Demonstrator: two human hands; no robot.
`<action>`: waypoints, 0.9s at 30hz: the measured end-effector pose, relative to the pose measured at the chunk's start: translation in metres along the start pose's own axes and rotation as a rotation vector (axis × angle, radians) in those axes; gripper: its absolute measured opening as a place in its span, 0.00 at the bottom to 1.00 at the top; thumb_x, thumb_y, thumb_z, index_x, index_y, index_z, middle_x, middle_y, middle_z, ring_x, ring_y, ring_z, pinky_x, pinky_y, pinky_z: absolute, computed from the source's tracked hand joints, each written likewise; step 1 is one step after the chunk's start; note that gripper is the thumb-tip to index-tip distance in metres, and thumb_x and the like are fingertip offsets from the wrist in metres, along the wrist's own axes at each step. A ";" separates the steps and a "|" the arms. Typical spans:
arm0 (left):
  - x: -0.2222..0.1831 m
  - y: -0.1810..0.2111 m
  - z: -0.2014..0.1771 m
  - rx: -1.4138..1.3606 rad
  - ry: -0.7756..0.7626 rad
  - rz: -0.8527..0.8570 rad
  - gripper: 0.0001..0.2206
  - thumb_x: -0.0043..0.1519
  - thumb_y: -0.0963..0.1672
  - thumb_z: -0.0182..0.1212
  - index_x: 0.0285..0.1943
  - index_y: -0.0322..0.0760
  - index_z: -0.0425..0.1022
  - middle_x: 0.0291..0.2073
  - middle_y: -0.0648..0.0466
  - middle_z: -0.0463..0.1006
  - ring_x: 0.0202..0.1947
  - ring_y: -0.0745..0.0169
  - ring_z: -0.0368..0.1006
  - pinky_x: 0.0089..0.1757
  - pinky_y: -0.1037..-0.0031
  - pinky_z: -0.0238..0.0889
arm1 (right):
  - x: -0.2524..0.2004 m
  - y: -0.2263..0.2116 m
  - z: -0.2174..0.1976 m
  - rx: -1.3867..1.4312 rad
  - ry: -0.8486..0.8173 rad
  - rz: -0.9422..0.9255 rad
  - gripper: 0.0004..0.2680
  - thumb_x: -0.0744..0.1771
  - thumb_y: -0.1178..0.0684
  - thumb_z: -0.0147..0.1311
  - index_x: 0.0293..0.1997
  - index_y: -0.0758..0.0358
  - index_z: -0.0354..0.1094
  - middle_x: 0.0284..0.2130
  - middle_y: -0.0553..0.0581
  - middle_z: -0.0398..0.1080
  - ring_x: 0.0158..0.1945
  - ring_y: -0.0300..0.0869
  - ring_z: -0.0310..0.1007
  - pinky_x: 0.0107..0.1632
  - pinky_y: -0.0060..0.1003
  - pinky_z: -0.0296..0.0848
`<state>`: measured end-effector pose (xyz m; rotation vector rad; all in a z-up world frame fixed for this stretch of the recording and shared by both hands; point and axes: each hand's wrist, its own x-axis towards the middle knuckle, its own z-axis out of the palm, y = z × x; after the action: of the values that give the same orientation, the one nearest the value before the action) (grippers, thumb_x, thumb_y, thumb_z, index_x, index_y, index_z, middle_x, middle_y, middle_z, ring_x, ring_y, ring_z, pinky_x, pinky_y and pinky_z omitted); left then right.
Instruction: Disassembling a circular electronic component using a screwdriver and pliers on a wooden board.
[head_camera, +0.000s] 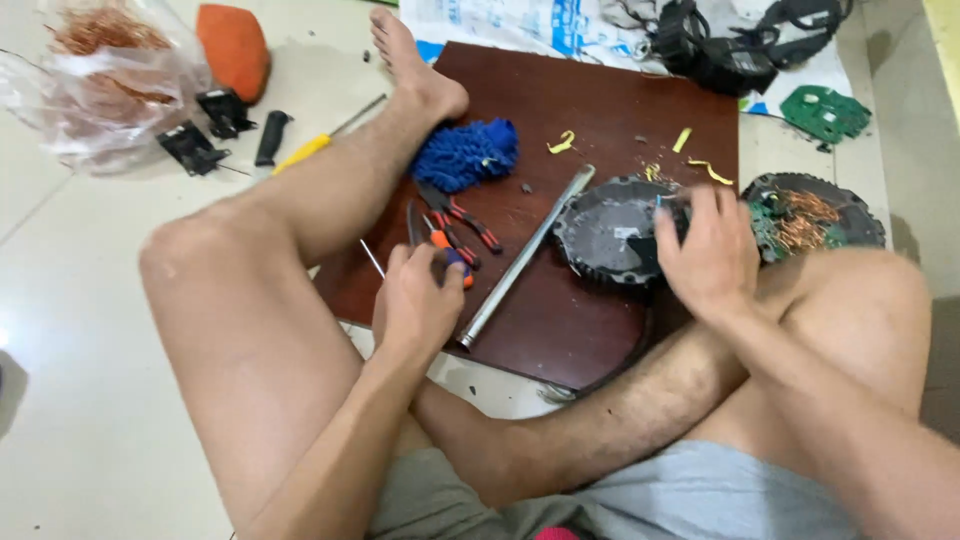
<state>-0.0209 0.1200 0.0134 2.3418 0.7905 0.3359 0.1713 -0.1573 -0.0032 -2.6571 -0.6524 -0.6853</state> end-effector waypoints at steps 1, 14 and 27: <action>0.000 -0.008 0.001 0.002 0.000 0.004 0.14 0.63 0.50 0.62 0.52 0.42 0.79 0.52 0.47 0.74 0.55 0.36 0.77 0.50 0.50 0.74 | -0.002 0.002 0.002 0.001 0.003 0.004 0.14 0.71 0.46 0.58 0.57 0.66 0.69 0.47 0.69 0.69 0.52 0.68 0.74 0.51 0.60 0.76; -0.011 -0.022 0.010 0.095 0.008 -0.130 0.13 0.63 0.49 0.61 0.51 0.43 0.81 0.52 0.46 0.75 0.58 0.37 0.74 0.54 0.51 0.71 | 0.011 0.038 0.032 0.221 -0.175 0.469 0.22 0.70 0.38 0.56 0.66 0.61 0.59 0.55 0.67 0.65 0.59 0.67 0.69 0.54 0.63 0.71; 0.080 -0.100 0.014 0.309 0.173 -0.084 0.24 0.64 0.55 0.63 0.59 0.36 0.73 0.55 0.38 0.74 0.58 0.29 0.72 0.51 0.38 0.70 | 0.018 0.039 0.031 0.211 -0.376 0.550 0.23 0.72 0.36 0.52 0.70 0.62 0.62 0.57 0.74 0.70 0.63 0.69 0.70 0.58 0.67 0.69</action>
<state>0.0027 0.2244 -0.0588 2.5800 1.0874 0.4091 0.2167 -0.1707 -0.0271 -2.5969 -0.0490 0.0339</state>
